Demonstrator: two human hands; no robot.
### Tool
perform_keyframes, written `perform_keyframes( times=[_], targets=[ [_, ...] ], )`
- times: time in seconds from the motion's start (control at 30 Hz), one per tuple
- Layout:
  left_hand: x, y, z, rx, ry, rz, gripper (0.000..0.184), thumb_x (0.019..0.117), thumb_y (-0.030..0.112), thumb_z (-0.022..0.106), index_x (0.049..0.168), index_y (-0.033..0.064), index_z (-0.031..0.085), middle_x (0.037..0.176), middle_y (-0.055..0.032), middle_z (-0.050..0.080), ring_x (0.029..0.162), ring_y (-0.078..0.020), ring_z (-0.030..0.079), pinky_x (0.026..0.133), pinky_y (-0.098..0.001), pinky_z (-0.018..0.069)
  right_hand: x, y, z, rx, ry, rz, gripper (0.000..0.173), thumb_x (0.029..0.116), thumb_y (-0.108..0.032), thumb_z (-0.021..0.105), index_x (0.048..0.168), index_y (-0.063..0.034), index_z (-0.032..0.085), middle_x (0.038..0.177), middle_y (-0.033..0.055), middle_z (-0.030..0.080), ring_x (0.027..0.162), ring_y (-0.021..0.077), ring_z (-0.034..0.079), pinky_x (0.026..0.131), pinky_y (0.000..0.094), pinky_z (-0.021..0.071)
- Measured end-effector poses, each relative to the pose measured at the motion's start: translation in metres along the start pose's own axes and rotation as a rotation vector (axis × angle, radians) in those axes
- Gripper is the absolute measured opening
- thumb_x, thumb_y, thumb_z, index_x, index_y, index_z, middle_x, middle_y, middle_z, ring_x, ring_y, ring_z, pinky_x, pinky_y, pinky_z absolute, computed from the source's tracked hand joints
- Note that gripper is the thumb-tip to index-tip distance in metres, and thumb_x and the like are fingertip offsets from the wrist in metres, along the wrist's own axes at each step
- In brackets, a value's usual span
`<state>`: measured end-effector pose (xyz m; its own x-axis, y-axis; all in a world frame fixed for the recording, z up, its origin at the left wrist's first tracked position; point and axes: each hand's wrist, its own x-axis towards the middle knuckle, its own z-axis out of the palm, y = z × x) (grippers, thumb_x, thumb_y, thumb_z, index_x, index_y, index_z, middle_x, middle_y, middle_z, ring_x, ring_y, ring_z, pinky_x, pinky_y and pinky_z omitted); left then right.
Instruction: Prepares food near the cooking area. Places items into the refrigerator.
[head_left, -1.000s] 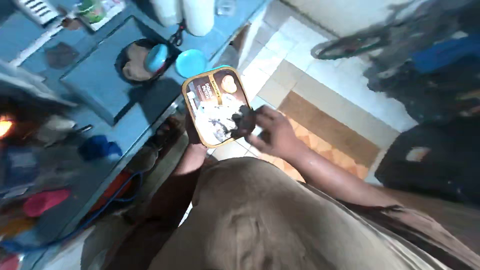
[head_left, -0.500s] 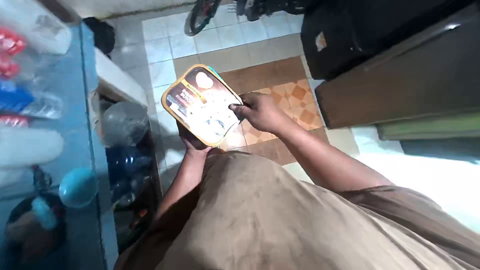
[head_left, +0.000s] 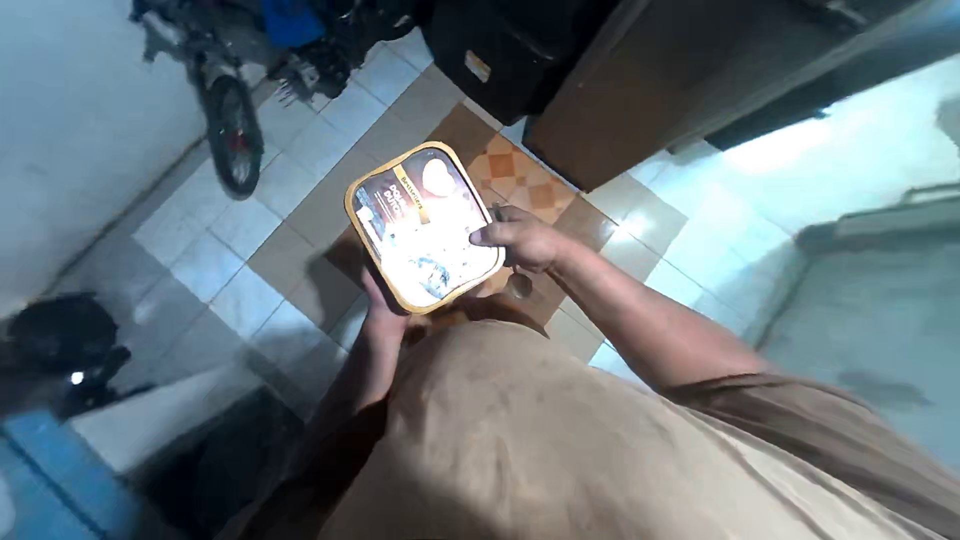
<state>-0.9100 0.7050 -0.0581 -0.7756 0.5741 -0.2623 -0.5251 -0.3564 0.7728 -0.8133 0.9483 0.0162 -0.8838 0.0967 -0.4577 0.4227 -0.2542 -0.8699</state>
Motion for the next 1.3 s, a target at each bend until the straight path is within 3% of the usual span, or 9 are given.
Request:
perform_keyframes(
  times=[0.1, 0.27, 0.43, 0.63, 0.83, 0.97, 1.1, 1.17, 1.3],
  targets=[
    [0.108, 0.006, 0.041, 0.122, -0.208, 0.078, 0.068, 0.1049, 0.066, 0.026, 0.145, 0.0196, 0.054, 0.136, -0.0025, 0.066, 0.126, -0.0165, 0.062, 0.107, -0.0450, 0.0526, 0.026, 0.001, -0.067, -0.047, 0.103, -0.019, 0.030, 0.0912, -0.029, 0.075, 0.107, -0.0045, 0.068, 0.084, 0.0088, 0.072, 0.067, 0.0154, 0.067, 0.059, 0.0331, 0.0565],
    [0.211, -0.035, 0.123, 0.606, 0.000, -0.154, 0.052, 0.1069, 0.047, 0.048, 0.137, 0.0054, 0.057, 0.120, -0.0096, 0.070, 0.108, -0.0152, 0.068, 0.095, -0.0378, 0.0584, 0.083, 0.007, -0.189, 0.010, 0.103, 0.049, 0.042, 0.0951, -0.041, 0.072, 0.119, -0.0064, 0.066, 0.091, 0.0059, 0.072, 0.070, 0.0115, 0.066, 0.061, 0.0295, 0.0550],
    [0.310, -0.039, 0.185, 0.474, -0.225, -0.275, 0.064, 0.0952, 0.050, 0.067, 0.141, 0.0086, 0.049, 0.115, -0.0072, 0.070, 0.100, -0.0153, 0.070, 0.085, -0.0354, 0.0617, 0.112, -0.020, -0.302, -0.038, 0.066, 0.002, 0.030, 0.0880, -0.033, 0.079, 0.100, -0.0074, 0.070, 0.089, 0.0044, 0.072, 0.081, 0.0140, 0.069, 0.077, 0.0399, 0.0591],
    [0.451, -0.026, 0.289, 1.255, -0.784, -0.454, 0.066, 0.0970, 0.055, 0.062, 0.145, 0.0107, 0.055, 0.130, -0.0094, 0.067, 0.118, -0.0177, 0.065, 0.104, -0.0427, 0.0532, 0.152, -0.062, -0.384, -0.274, 0.054, 0.156, 0.023, 0.0937, -0.031, 0.071, 0.098, -0.0083, 0.070, 0.087, 0.0046, 0.067, 0.075, 0.0148, 0.061, 0.067, 0.0422, 0.0515],
    [0.504, -0.063, 0.314, 1.489, -0.525, -0.391, 0.049, 0.1089, 0.045, 0.046, 0.133, 0.0062, 0.063, 0.119, -0.0168, 0.069, 0.112, -0.0260, 0.067, 0.101, -0.0508, 0.0526, 0.149, -0.074, -0.429, -0.169, 0.128, 0.205, 0.051, 0.0980, -0.028, 0.070, 0.146, -0.0210, 0.053, 0.096, 0.0065, 0.062, 0.067, 0.0129, 0.052, 0.056, 0.0345, 0.0451],
    [0.531, -0.083, 0.309, 1.261, -0.273, -0.403, 0.049, 0.1110, 0.041, 0.041, 0.123, 0.0015, 0.067, 0.113, -0.0154, 0.070, 0.104, -0.0215, 0.068, 0.094, -0.0448, 0.0561, 0.181, -0.082, -0.442, -0.088, 0.299, 0.073, 0.073, 0.0855, -0.014, 0.082, 0.149, -0.0110, 0.047, 0.125, 0.0129, 0.067, 0.110, 0.0212, 0.068, 0.097, 0.0454, 0.0576],
    [0.590, -0.090, 0.318, 1.138, -0.179, -0.467, 0.056, 0.1104, 0.049, 0.038, 0.122, 0.0023, 0.067, 0.106, -0.0145, 0.071, 0.094, -0.0219, 0.069, 0.085, -0.0440, 0.0591, 0.220, -0.079, -0.489, 0.040, 0.423, 0.049, 0.055, 0.0987, -0.023, 0.069, 0.150, -0.0184, 0.051, 0.130, 0.0103, 0.066, 0.107, 0.0203, 0.067, 0.091, 0.0433, 0.0567],
    [0.626, -0.089, 0.331, 1.120, -0.115, -0.466, 0.059, 0.1095, 0.052, 0.038, 0.119, 0.0012, 0.067, 0.103, -0.0166, 0.070, 0.091, -0.0250, 0.069, 0.082, -0.0469, 0.0592, 0.233, -0.077, -0.538, 0.136, 0.733, 0.075, 0.056, 0.1014, -0.043, 0.064, 0.150, -0.0205, 0.052, 0.129, 0.0115, 0.068, 0.098, 0.0232, 0.066, 0.079, 0.0444, 0.0549],
    [0.682, -0.072, 0.356, 1.158, -0.135, -0.424, 0.056, 0.1117, 0.047, 0.035, 0.123, 0.0014, 0.065, 0.108, -0.0164, 0.070, 0.096, -0.0245, 0.070, 0.085, -0.0467, 0.0598, 0.262, -0.102, -0.657, 0.179, 1.319, 0.112, 0.078, 0.0906, -0.037, 0.076, 0.157, -0.0148, 0.041, 0.144, 0.0151, 0.059, 0.128, 0.0331, 0.061, 0.105, 0.0593, 0.0514]
  ],
)
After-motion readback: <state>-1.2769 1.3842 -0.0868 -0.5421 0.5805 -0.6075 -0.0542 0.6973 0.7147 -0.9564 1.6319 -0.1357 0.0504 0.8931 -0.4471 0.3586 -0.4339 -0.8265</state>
